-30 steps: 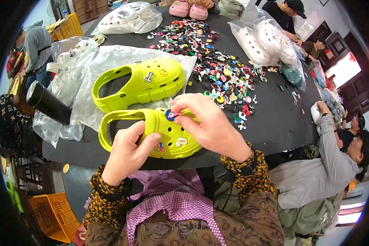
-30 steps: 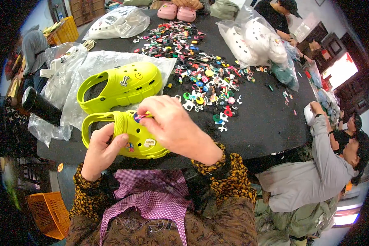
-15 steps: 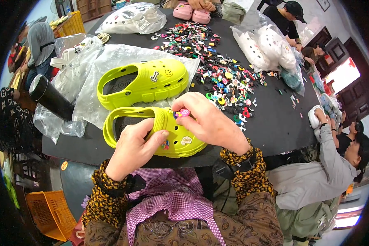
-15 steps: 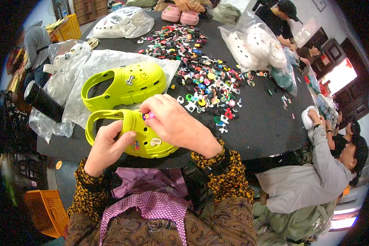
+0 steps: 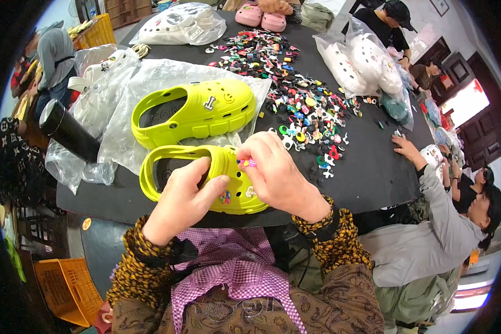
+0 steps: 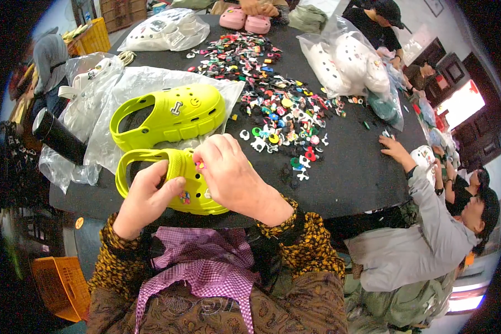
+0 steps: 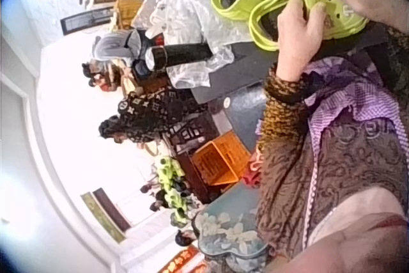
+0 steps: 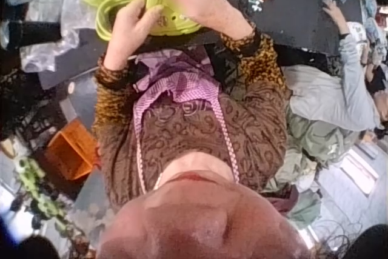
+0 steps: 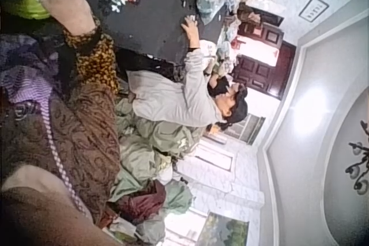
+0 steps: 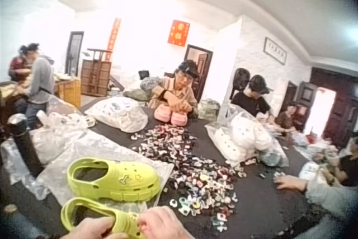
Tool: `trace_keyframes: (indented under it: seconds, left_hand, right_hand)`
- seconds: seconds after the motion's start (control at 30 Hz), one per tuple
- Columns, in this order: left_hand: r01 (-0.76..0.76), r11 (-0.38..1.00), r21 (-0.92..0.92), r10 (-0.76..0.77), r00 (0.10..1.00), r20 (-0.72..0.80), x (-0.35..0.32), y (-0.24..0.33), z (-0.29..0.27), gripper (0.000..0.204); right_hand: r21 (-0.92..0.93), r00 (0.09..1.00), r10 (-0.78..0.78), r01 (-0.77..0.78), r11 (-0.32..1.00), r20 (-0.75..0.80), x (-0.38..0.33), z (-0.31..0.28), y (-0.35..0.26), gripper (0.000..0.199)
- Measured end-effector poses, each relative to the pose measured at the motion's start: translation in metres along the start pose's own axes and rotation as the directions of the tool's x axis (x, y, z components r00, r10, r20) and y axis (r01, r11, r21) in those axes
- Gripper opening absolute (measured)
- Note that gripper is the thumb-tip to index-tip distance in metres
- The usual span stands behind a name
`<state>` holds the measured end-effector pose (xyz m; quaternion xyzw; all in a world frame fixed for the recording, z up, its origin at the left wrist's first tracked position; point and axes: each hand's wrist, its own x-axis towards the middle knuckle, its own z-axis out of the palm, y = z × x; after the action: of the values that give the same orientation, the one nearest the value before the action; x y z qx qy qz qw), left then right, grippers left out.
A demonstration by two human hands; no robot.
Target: Attaching decorative charms into holes on rubber shoes.
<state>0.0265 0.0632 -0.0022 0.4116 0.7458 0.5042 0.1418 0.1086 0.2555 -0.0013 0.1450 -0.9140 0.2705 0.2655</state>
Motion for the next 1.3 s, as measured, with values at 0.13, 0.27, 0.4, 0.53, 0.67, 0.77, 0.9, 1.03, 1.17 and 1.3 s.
trace_keyframes:
  seconds: [0.13, 0.27, 0.4, 0.53, 0.67, 0.77, 0.9, 1.03, 1.17, 1.3]
  left_hand:
    - [0.4, 0.707, -0.583, -0.285, 0.916, 0.282, 0.016, 0.005, -0.005, 0.031]
    - [0.562, 0.53, -0.635, -0.399, 0.826, 0.399, 0.031, 0.01, -0.008, 0.027]
    - [0.596, 0.529, -0.604, -0.475, 0.798, 0.371, 0.034, 0.009, -0.006, 0.026]
    - [0.557, 0.476, -0.681, -0.398, 0.827, 0.398, 0.035, 0.001, -0.003, 0.025]
    - [0.543, 0.439, -0.716, -0.425, 0.827, 0.367, 0.032, -0.005, -0.001, 0.024]
    - [0.534, 0.452, -0.715, -0.428, 0.833, 0.351, 0.031, -0.005, -0.001, 0.024]
    - [0.534, 0.478, -0.697, -0.458, 0.829, 0.32, 0.031, -0.004, -0.001, 0.023]
    - [0.523, 0.474, -0.708, -0.434, 0.839, 0.329, 0.031, -0.001, 0.0, 0.02]
    - [0.54, 0.525, -0.658, -0.451, 0.832, 0.323, 0.026, 0.003, -0.002, 0.023]
    - [0.508, 0.541, -0.67, -0.423, 0.853, 0.306, 0.024, 0.005, 0.0, 0.029]
  right_hand:
    - [-0.034, 0.994, -0.095, 0.093, 0.995, -0.05, -0.002, 0.003, 0.003, 0.024]
    - [-0.052, 0.995, -0.09, 0.088, 0.995, -0.047, -0.003, 0.003, 0.007, 0.025]
    - [-0.04, 0.992, -0.114, 0.112, 0.993, -0.054, -0.004, 0.003, 0.008, 0.025]
    - [-0.077, 0.985, -0.159, 0.153, 0.985, -0.071, -0.004, 0.004, 0.006, 0.024]
    - [-0.085, 0.984, -0.16, 0.154, 0.984, -0.073, -0.006, 0.006, 0.004, 0.024]
    - [-0.101, 0.978, -0.191, 0.182, 0.978, -0.089, -0.007, 0.008, 0.004, 0.024]
    - [-0.136, 0.951, -0.284, 0.267, 0.954, -0.125, -0.007, 0.011, 0.003, 0.026]
    - [-0.048, 0.965, -0.169, 0.162, 0.986, -0.199, -0.007, 0.005, 0.009, 0.026]
    - [0.007, 0.935, 0.124, -0.129, 0.992, -0.333, -0.006, -0.007, 0.037, 0.018]
    - [0.089, 0.841, 0.418, -0.414, 0.906, -0.343, -0.009, -0.029, 0.081, 0.017]
